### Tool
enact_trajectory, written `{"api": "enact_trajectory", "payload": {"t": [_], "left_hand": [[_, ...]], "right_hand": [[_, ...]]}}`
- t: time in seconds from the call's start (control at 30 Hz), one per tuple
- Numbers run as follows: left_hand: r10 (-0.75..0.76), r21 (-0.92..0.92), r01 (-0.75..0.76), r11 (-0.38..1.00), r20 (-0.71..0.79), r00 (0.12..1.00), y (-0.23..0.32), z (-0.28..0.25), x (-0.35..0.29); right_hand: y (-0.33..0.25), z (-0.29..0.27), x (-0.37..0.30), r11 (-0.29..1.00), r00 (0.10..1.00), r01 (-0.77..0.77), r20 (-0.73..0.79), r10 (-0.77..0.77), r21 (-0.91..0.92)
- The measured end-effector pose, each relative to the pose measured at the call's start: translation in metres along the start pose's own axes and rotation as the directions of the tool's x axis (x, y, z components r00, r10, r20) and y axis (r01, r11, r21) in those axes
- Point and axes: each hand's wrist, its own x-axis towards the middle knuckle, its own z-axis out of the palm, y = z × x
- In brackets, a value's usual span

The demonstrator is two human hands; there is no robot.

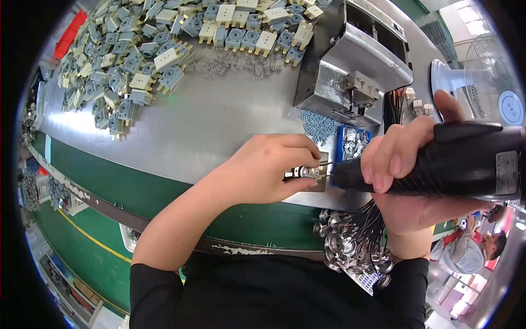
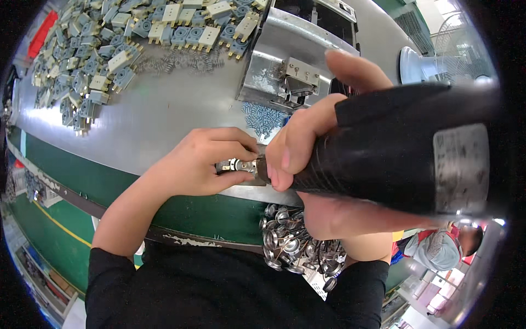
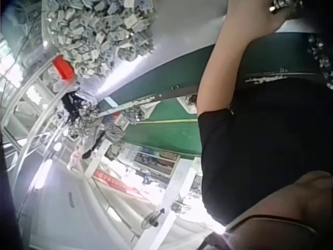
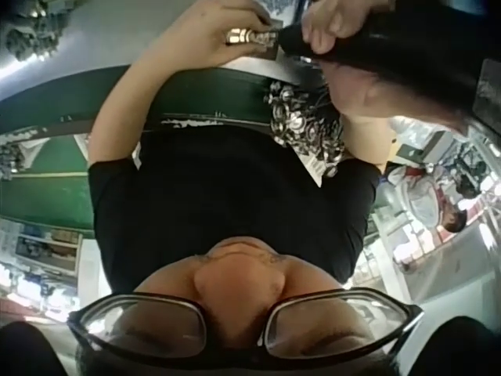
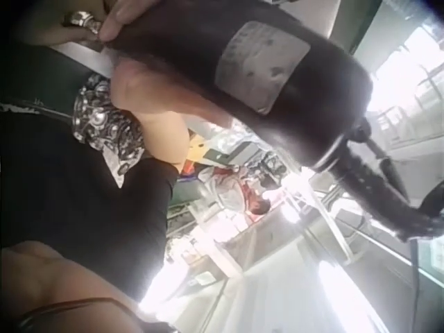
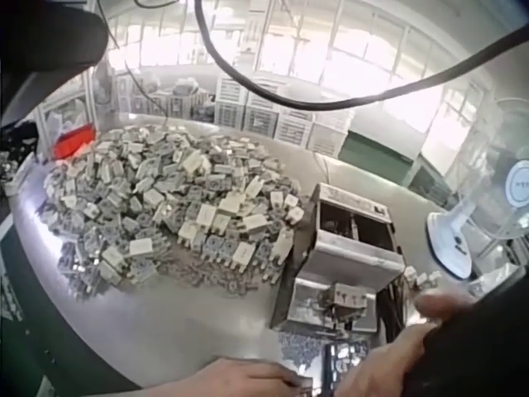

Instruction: Assembling small electronic components by connecting wires and using an electric screwdriver.

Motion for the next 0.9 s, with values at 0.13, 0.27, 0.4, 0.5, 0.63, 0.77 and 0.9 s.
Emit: {"api": "enact_trajectory", "payload": {"t": [0.13,0.27,0.4,0.5,0.63,0.77,0.9], "left_hand": [[0.016,0.008,-0.016,1.000,-0.023,1.000,-0.002,0.004,-0.001],[0.004,0.015,-0.004,1.000,0.016,1.000,-0.001,0.002,-0.001],[-0.004,0.025,0.004,1.000,0.008,1.000,-0.002,0.002,-0.003],[-0.012,0.022,0.012,1.000,0.012,1.000,-0.002,0.003,-0.002],[-0.008,0.022,0.009,1.000,-0.012,1.000,-0.001,0.003,-0.002],[-0.024,0.019,0.025,1.000,-0.001,1.000,0.000,0.003,-0.003],[-0.021,0.031,0.021,0.999,-0.012,1.000,0.000,0.003,-0.004]], "right_hand": [[0.013,-0.004,-0.008,0.993,0.999,0.053,-0.005,-0.053,0.102],[0.018,0.001,-0.011,0.994,0.998,0.048,-0.032,-0.045,0.094],[0.014,-0.006,-0.018,0.990,0.998,0.060,0.007,-0.062,0.131],[0.012,-0.008,-0.018,0.986,0.997,0.070,0.030,-0.075,0.149],[0.016,-0.002,-0.016,0.981,0.994,0.079,0.063,-0.091,0.176],[0.019,0.002,-0.009,0.974,0.988,0.093,0.104,-0.116,0.208],[0.019,0.000,-0.007,0.964,0.980,0.110,0.134,-0.146,0.244]]}}
